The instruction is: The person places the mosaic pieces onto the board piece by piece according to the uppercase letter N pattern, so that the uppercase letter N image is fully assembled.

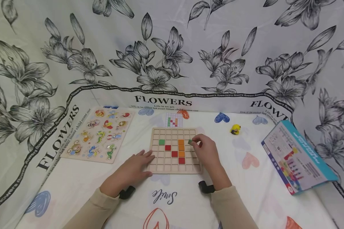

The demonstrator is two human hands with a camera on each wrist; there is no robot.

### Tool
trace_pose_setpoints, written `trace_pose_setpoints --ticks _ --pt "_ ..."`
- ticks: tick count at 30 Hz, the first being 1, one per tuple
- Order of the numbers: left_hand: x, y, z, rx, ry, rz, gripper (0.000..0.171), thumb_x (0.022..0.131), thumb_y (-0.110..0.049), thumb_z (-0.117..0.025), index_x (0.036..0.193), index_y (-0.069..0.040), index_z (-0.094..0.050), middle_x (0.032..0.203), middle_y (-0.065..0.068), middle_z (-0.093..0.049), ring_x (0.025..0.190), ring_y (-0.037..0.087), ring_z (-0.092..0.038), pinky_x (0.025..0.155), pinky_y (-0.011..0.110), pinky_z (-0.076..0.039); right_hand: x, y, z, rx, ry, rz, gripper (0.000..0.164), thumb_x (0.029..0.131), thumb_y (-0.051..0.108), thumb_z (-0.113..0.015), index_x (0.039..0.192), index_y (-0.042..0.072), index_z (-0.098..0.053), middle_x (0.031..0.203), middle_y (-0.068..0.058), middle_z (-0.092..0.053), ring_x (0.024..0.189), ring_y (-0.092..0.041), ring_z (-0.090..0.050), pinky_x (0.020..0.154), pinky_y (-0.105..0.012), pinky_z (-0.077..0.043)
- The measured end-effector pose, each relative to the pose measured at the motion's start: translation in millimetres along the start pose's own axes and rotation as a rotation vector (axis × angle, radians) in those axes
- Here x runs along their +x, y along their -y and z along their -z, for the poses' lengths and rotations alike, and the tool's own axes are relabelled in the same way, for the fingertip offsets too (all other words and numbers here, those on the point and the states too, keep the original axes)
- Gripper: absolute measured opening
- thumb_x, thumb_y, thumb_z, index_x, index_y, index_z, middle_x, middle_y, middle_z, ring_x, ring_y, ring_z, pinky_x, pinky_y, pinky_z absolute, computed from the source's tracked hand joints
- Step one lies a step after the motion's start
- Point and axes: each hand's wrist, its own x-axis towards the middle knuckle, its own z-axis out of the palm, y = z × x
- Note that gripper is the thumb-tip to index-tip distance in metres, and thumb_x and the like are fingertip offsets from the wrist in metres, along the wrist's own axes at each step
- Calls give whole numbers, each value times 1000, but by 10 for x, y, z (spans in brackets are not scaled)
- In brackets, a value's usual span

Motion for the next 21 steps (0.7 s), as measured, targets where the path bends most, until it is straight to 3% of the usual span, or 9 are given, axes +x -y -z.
trace_pose_setpoints --ticks 5,11,21 --pt "-7 -2 19 -1 2 -4 68 84 -33 -82 145 -17 -56 158 0 -41 150 33 -29 120 58 -24 74 336 -350 46 102 47 6 96 23 -69 102 22 -69 94 8 -65 78 -19 -54 63 -33 -50" --pt "-10 -2 18 -5 3 -23 68 85 -34 -81 145 -16 -56 158 1 -40 149 34 -30 119 60 -25 188 546 -723 7 196 107 4 96 21 -69 100 19 -70 89 10 -65 74 -14 -57 67 -32 -51" --pt "-2 19 6 10 -8 -28 68 84 -33 -81 145 -16 -56 158 2 -41 149 35 -31 118 61 -26 309 629 -926 -73 231 108 4 97 19 -68 99 18 -71 91 8 -66 81 -14 -59 74 -32 -52"
